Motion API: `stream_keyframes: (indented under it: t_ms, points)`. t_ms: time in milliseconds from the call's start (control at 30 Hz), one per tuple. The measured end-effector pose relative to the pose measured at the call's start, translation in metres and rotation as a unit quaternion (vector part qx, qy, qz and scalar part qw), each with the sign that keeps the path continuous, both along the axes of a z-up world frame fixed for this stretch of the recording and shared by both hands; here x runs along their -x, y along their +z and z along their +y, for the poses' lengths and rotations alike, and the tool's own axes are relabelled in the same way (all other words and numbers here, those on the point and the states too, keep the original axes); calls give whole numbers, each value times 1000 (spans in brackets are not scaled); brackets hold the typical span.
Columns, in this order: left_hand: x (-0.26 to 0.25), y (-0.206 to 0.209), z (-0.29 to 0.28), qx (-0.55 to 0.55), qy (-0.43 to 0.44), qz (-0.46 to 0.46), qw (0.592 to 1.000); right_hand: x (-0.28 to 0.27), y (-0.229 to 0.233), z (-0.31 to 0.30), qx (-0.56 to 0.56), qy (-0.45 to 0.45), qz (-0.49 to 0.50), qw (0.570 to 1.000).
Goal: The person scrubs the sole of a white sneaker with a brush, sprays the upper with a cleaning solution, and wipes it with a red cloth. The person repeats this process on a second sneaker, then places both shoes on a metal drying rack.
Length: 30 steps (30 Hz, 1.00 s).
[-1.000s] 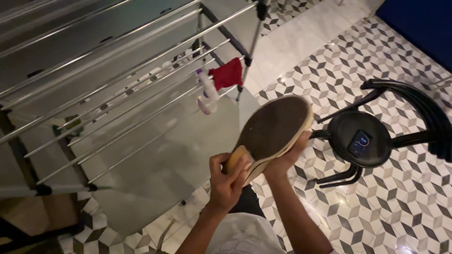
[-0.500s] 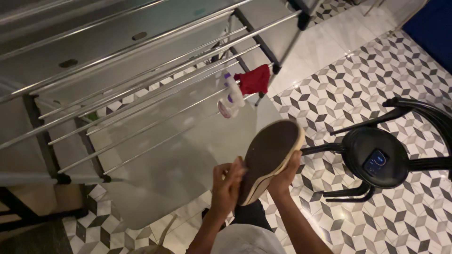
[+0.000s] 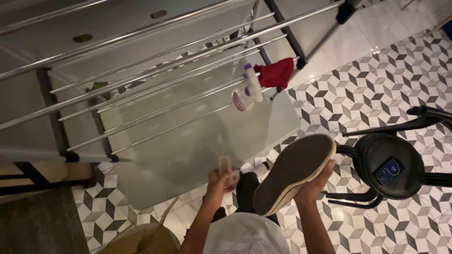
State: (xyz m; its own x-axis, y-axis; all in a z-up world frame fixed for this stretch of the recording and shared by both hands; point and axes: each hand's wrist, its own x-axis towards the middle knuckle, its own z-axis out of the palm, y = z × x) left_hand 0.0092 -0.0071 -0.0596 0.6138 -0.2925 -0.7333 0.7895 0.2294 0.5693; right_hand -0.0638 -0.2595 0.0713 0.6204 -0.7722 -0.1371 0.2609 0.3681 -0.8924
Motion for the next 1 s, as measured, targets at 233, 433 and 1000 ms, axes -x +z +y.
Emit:
stream_keyframes:
  t_ms: [233, 433, 1000]
  points:
    - [-46, 47, -101, 103, -14, -100, 990, 13, 19, -37, 81, -7, -9, 997]
    - [-83, 33, -190, 193, -10, -45, 980, 20, 17, -108, 28, 14, -33, 999]
    - [-200, -35, -342, 99, 327, -216, 915, -36, -25, -288, -19, 205, -12, 978]
